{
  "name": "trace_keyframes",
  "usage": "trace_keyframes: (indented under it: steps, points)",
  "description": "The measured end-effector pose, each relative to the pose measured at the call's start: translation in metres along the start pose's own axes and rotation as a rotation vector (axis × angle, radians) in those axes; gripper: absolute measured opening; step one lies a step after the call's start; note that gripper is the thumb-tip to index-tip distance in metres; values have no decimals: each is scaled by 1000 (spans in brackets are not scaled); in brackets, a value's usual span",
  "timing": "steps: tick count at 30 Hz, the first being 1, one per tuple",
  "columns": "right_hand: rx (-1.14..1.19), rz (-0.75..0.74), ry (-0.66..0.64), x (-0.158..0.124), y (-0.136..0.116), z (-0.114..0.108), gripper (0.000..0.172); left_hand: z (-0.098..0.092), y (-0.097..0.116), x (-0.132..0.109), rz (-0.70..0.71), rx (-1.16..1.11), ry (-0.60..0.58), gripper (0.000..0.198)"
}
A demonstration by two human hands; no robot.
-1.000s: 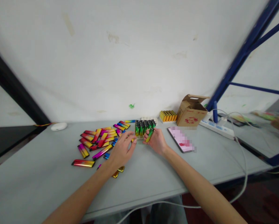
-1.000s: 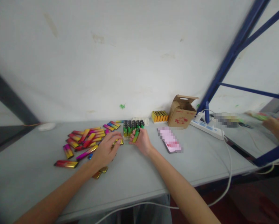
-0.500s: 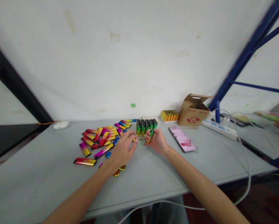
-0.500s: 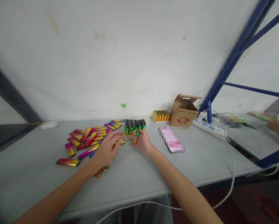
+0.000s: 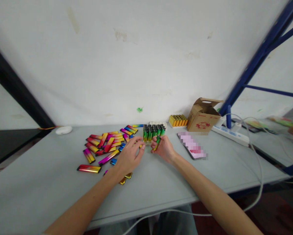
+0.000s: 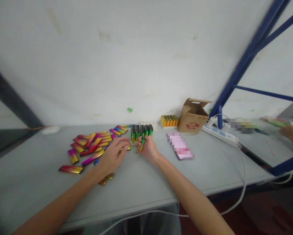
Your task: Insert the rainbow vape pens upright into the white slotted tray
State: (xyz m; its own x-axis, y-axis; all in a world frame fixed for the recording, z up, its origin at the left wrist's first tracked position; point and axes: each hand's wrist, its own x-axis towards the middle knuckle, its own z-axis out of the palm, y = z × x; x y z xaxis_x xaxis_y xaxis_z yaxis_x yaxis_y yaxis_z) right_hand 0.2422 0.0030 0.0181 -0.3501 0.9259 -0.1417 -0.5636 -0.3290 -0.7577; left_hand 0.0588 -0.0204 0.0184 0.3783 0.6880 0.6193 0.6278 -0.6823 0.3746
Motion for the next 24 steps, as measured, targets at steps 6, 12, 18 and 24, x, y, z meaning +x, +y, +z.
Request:
trace_keyframes:
  steps: [6, 12, 18, 24]
  points:
    - [8, 19, 1, 0, -1, 0, 22, 2, -3, -1, 4, 13, -5, 26]
    - [32, -32, -2, -2, -3, 0, 28, 1, -6, 0, 1, 29, -2, 26]
    - [104, -128, -40, -6, -11, -2, 18, -1, -9, 0, 16, 23, 25, 27]
    - [16, -259, 92, -5, -24, -8, 10, -1, -9, 1, 14, 15, 29, 28]
